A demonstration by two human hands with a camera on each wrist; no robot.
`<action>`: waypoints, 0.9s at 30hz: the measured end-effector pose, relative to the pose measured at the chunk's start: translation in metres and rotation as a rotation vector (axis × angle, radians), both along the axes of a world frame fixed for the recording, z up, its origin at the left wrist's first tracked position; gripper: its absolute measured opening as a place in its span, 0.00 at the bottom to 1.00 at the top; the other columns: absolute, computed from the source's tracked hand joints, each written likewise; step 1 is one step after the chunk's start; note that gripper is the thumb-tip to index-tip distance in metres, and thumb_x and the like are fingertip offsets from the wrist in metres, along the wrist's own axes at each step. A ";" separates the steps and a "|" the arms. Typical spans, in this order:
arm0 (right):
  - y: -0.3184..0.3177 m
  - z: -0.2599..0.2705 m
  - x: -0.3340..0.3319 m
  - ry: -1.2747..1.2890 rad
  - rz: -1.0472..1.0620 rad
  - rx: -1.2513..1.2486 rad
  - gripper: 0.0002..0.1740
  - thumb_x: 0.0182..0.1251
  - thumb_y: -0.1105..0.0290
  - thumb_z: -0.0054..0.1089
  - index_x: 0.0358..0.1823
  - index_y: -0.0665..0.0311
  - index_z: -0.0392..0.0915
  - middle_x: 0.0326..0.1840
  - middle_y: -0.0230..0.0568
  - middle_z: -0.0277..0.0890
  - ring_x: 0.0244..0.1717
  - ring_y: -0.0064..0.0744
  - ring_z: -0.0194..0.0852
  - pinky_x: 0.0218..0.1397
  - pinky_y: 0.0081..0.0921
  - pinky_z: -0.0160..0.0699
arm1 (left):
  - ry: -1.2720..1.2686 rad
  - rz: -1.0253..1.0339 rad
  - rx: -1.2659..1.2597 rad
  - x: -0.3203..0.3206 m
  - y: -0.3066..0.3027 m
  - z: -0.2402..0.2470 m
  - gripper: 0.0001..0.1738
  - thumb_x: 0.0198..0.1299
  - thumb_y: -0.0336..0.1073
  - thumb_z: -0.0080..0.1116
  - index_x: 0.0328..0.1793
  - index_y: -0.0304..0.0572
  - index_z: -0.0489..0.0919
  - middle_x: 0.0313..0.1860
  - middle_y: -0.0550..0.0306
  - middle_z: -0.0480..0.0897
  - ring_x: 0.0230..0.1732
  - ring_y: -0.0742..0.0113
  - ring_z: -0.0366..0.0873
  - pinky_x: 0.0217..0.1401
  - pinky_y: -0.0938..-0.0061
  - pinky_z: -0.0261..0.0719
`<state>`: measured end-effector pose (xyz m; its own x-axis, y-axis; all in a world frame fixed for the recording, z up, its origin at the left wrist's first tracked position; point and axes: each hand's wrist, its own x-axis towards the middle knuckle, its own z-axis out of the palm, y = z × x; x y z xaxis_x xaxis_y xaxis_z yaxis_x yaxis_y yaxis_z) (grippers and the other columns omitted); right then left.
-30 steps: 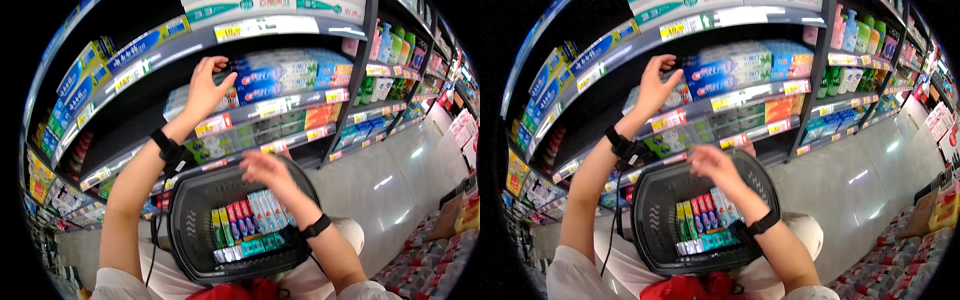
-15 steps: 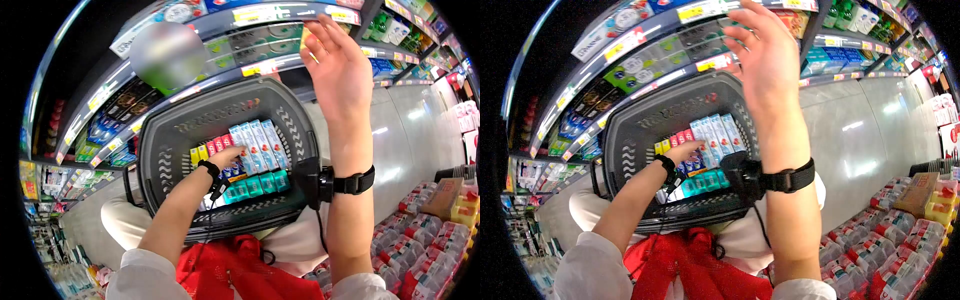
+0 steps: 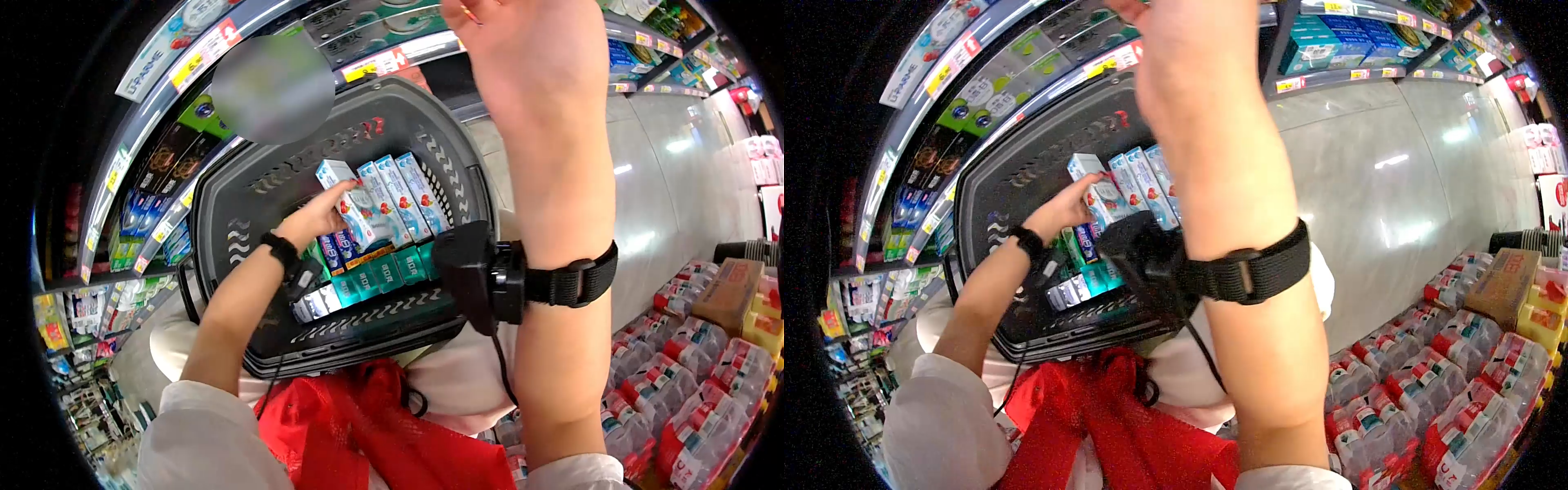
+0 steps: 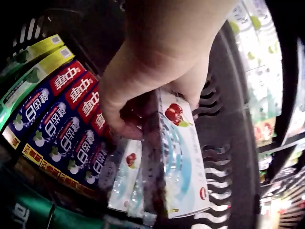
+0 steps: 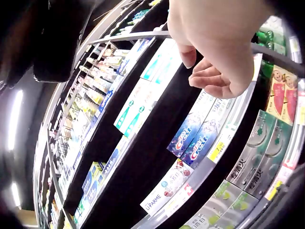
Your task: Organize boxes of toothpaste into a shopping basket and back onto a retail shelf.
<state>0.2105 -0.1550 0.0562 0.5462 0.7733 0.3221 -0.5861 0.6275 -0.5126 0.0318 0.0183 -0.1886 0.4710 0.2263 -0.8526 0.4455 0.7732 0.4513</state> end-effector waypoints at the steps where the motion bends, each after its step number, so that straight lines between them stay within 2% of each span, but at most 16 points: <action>1: -0.001 0.002 0.003 0.000 0.008 -0.093 0.15 0.57 0.69 0.51 0.45 0.65 0.67 0.31 0.31 0.69 0.31 0.21 0.65 0.34 0.17 0.65 | -0.109 0.029 -0.012 -0.003 0.001 0.005 0.18 0.59 0.39 0.50 0.56 0.47 0.68 0.52 0.58 0.75 0.53 0.62 0.72 0.57 0.56 0.64; 2: 0.011 0.008 -0.006 0.050 -0.166 -0.182 0.12 0.57 0.67 0.52 0.41 0.63 0.68 0.29 0.31 0.69 0.29 0.21 0.65 0.33 0.16 0.64 | -0.224 0.083 -0.008 -0.020 0.008 0.016 0.19 0.59 0.40 0.50 0.56 0.46 0.68 0.52 0.58 0.75 0.53 0.61 0.72 0.58 0.55 0.64; 3: 0.023 0.006 -0.005 0.016 -0.190 -0.210 0.11 0.58 0.65 0.51 0.39 0.62 0.69 0.28 0.31 0.69 0.29 0.22 0.65 0.33 0.17 0.63 | -0.333 0.015 0.051 -0.034 0.012 0.030 0.19 0.60 0.42 0.50 0.55 0.44 0.70 0.50 0.57 0.76 0.52 0.65 0.73 0.56 0.65 0.69; 5: 0.037 -0.017 -0.010 -0.028 -0.195 -0.231 0.09 0.58 0.64 0.51 0.36 0.61 0.69 0.27 0.31 0.69 0.28 0.22 0.64 0.33 0.17 0.63 | -0.383 0.063 0.181 -0.051 0.007 0.084 0.22 0.61 0.43 0.49 0.58 0.42 0.66 0.55 0.54 0.72 0.56 0.63 0.70 0.59 0.64 0.68; 7: 0.051 -0.033 -0.032 -0.447 -0.102 -0.504 0.18 0.57 0.66 0.54 0.47 0.69 0.72 0.38 0.40 0.75 0.38 0.24 0.72 0.40 0.23 0.70 | -0.477 0.011 0.258 -0.074 0.012 0.111 0.27 0.60 0.46 0.49 0.61 0.40 0.62 0.59 0.52 0.69 0.58 0.61 0.68 0.62 0.61 0.65; 8: 0.051 -0.034 -0.034 -0.465 -0.118 -0.524 0.21 0.57 0.60 0.55 0.47 0.68 0.71 0.41 0.40 0.74 0.40 0.24 0.71 0.43 0.20 0.68 | -0.540 -0.103 0.293 -0.075 0.016 0.125 0.29 0.60 0.47 0.49 0.63 0.40 0.61 0.61 0.51 0.67 0.60 0.61 0.67 0.62 0.60 0.65; 10: 0.064 -0.050 -0.071 -0.842 0.025 -0.624 0.24 0.57 0.59 0.57 0.50 0.69 0.70 0.42 0.40 0.74 0.43 0.27 0.71 0.45 0.22 0.69 | -0.588 -0.144 0.519 -0.091 0.010 0.156 0.33 0.59 0.49 0.50 0.65 0.40 0.56 0.65 0.51 0.63 0.62 0.59 0.64 0.63 0.61 0.64; 12: 0.067 -0.059 -0.083 -0.862 0.169 -0.649 0.30 0.56 0.57 0.59 0.55 0.70 0.65 0.48 0.44 0.71 0.50 0.31 0.69 0.49 0.24 0.69 | -0.582 -0.118 0.556 -0.101 0.012 0.157 0.35 0.58 0.49 0.52 0.66 0.40 0.55 0.64 0.52 0.63 0.62 0.60 0.64 0.62 0.63 0.64; 13: 0.069 -0.071 -0.104 -1.188 0.162 -0.644 0.35 0.55 0.57 0.61 0.59 0.71 0.60 0.56 0.49 0.64 0.55 0.32 0.66 0.52 0.25 0.69 | -0.626 -0.008 0.678 -0.113 0.008 0.155 0.35 0.56 0.48 0.55 0.65 0.39 0.56 0.63 0.53 0.64 0.62 0.60 0.64 0.62 0.64 0.65; 14: 0.071 -0.083 -0.102 -1.101 0.176 -0.644 0.40 0.47 0.57 0.66 0.57 0.74 0.60 0.54 0.58 0.62 0.53 0.43 0.67 0.53 0.33 0.68 | -0.631 0.041 0.584 -0.116 0.010 0.153 0.33 0.55 0.39 0.57 0.64 0.37 0.58 0.63 0.52 0.65 0.61 0.61 0.65 0.62 0.65 0.64; 16: 0.064 -0.099 -0.118 -1.571 -0.055 -0.506 0.41 0.44 0.62 0.68 0.58 0.72 0.58 0.53 0.58 0.63 0.51 0.51 0.66 0.56 0.36 0.65 | -0.648 0.023 0.983 -0.118 0.001 0.148 0.30 0.52 0.28 0.55 0.63 0.35 0.60 0.62 0.51 0.65 0.61 0.62 0.65 0.63 0.67 0.63; 19: 0.062 -0.106 -0.128 -1.743 -0.034 -0.622 0.39 0.41 0.67 0.67 0.56 0.70 0.59 0.50 0.54 0.66 0.50 0.53 0.66 0.54 0.38 0.65 | -0.569 0.089 0.840 -0.134 -0.006 0.154 0.33 0.46 0.21 0.55 0.62 0.33 0.61 0.61 0.52 0.67 0.59 0.65 0.66 0.62 0.71 0.64; 22: 0.068 -0.112 -0.137 -1.611 -0.026 -0.646 0.36 0.42 0.68 0.66 0.54 0.68 0.61 0.48 0.52 0.68 0.49 0.52 0.67 0.52 0.39 0.67 | -0.635 -0.004 1.020 -0.143 -0.003 0.159 0.31 0.48 0.24 0.57 0.61 0.32 0.62 0.59 0.51 0.69 0.58 0.66 0.67 0.59 0.72 0.67; 24: 0.068 -0.107 -0.139 -1.549 0.010 -0.748 0.34 0.42 0.69 0.67 0.53 0.68 0.62 0.49 0.50 0.69 0.50 0.42 0.70 0.52 0.31 0.68 | -0.682 0.047 0.992 -0.145 0.000 0.160 0.28 0.51 0.24 0.54 0.61 0.33 0.62 0.57 0.51 0.70 0.56 0.67 0.69 0.58 0.71 0.68; 25: 0.075 -0.104 -0.138 -1.476 0.032 -0.699 0.33 0.43 0.69 0.66 0.53 0.69 0.63 0.48 0.49 0.69 0.51 0.38 0.70 0.54 0.29 0.67 | -0.687 0.266 0.855 -0.148 0.010 0.168 0.20 0.52 0.28 0.60 0.51 0.33 0.70 0.47 0.57 0.76 0.48 0.73 0.72 0.50 0.77 0.71; 27: 0.079 -0.108 -0.129 -1.197 0.008 -0.547 0.31 0.45 0.68 0.67 0.51 0.68 0.65 0.46 0.46 0.72 0.47 0.33 0.72 0.52 0.27 0.69 | -0.682 0.327 0.805 -0.151 0.014 0.177 0.22 0.55 0.31 0.56 0.55 0.35 0.65 0.49 0.55 0.74 0.50 0.70 0.72 0.54 0.72 0.71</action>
